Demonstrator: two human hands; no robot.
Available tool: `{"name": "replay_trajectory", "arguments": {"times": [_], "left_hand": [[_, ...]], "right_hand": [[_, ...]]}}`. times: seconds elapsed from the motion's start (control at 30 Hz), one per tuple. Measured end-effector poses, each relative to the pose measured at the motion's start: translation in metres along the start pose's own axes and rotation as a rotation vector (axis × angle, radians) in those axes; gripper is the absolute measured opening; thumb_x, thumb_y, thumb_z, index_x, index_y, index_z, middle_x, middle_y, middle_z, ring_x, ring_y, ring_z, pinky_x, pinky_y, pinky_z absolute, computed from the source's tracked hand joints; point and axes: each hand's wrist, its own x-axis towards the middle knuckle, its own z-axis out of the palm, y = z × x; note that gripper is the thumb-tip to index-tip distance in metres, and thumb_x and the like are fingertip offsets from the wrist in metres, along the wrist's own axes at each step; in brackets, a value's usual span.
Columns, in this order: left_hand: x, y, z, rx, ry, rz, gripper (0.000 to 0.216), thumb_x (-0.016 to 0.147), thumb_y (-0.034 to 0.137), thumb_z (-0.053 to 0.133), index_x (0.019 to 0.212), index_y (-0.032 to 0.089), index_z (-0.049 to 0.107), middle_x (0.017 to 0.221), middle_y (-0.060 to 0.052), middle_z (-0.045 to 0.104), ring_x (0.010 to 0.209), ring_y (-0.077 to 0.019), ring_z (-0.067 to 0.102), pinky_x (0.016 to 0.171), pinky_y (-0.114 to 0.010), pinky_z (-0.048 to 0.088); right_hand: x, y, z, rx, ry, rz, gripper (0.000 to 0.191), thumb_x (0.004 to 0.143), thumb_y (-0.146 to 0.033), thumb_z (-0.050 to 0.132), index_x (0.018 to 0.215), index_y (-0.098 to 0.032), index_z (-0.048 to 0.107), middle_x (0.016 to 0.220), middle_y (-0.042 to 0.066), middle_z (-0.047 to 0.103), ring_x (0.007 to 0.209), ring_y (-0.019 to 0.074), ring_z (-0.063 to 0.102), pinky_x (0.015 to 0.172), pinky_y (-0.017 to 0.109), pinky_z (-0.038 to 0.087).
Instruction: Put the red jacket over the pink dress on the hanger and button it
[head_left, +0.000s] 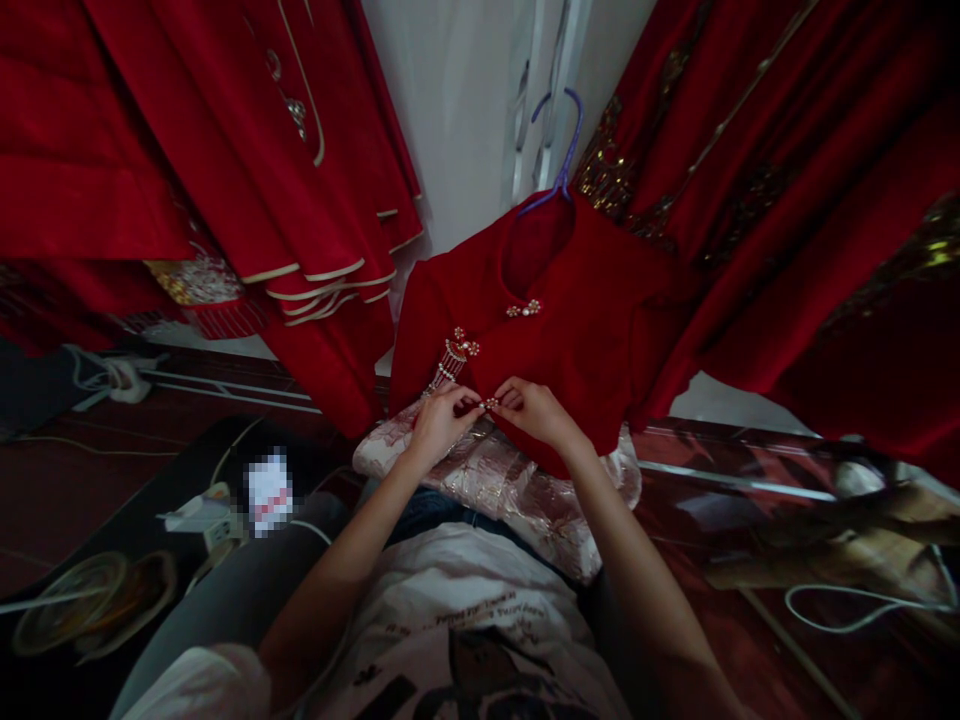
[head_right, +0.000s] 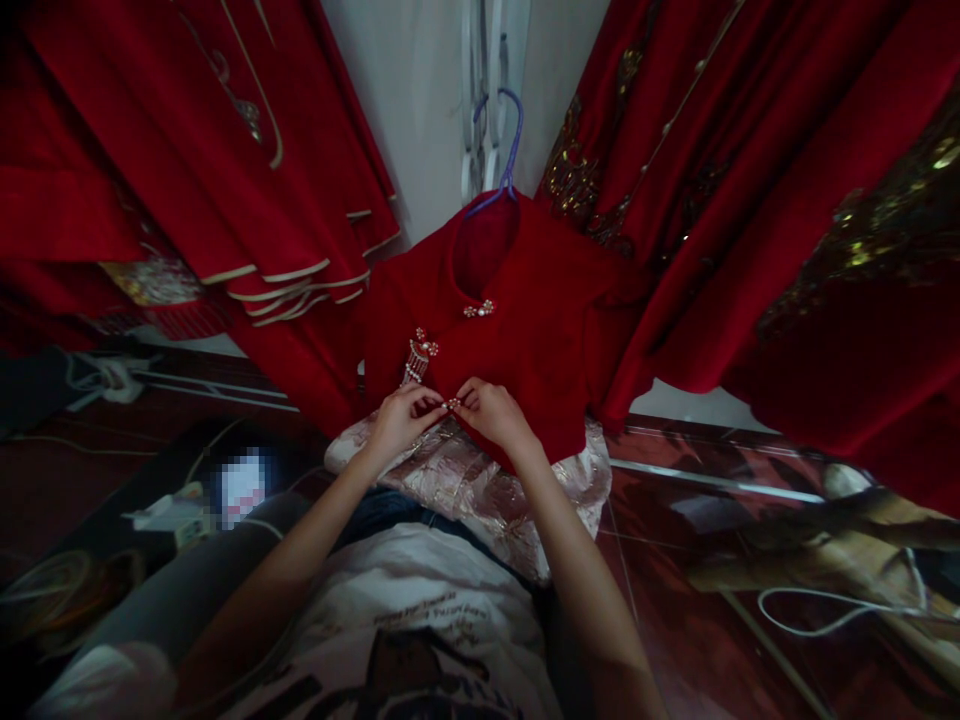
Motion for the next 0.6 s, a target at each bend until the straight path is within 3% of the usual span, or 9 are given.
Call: {"name": "replay_trajectory", "arguments": {"times": [0.2,0.47,0.6], "left_hand": [[0.001,-0.004,0.008,-0.167,0.001,-0.089,0.01,0.08,0.025,0.07,0.087,0.018,0.067,0.082,-0.001,0.071,0.074,-0.0135,0.068,0.073,-0.027,0.057],[-0.003,-0.004,0.014,-0.283,0.057,-0.151,0.013,0.08,0.031,0.07,0.084,0.019,0.066,0.081,-0.001,0.072,0.072,-0.0135,0.069,0.072,-0.027,0.058],[0.009,0.0,0.002,-0.229,0.056,-0.102,0.016,0.081,0.033,0.07,0.083,0.018,0.065,0.078,-0.001,0.069,0.069,-0.0129,0.067,0.069,-0.026,0.056]], "right_hand": [[0.005,0.005,0.007,0.132,0.079,-0.026,0.024,0.068,-0.029,0.078,0.08,-0.018,0.06,0.075,0.002,0.068,0.069,0.014,0.063,0.065,0.025,0.05],[0.005,0.002,0.006,0.166,0.069,-0.052,0.017,0.071,-0.026,0.074,0.078,-0.018,0.06,0.073,0.002,0.067,0.068,0.0136,0.063,0.064,0.025,0.049],[0.002,0.003,-0.003,0.202,0.003,-0.029,0.021,0.071,-0.03,0.075,0.079,-0.017,0.061,0.074,0.002,0.067,0.068,0.013,0.062,0.066,0.025,0.049]]}}
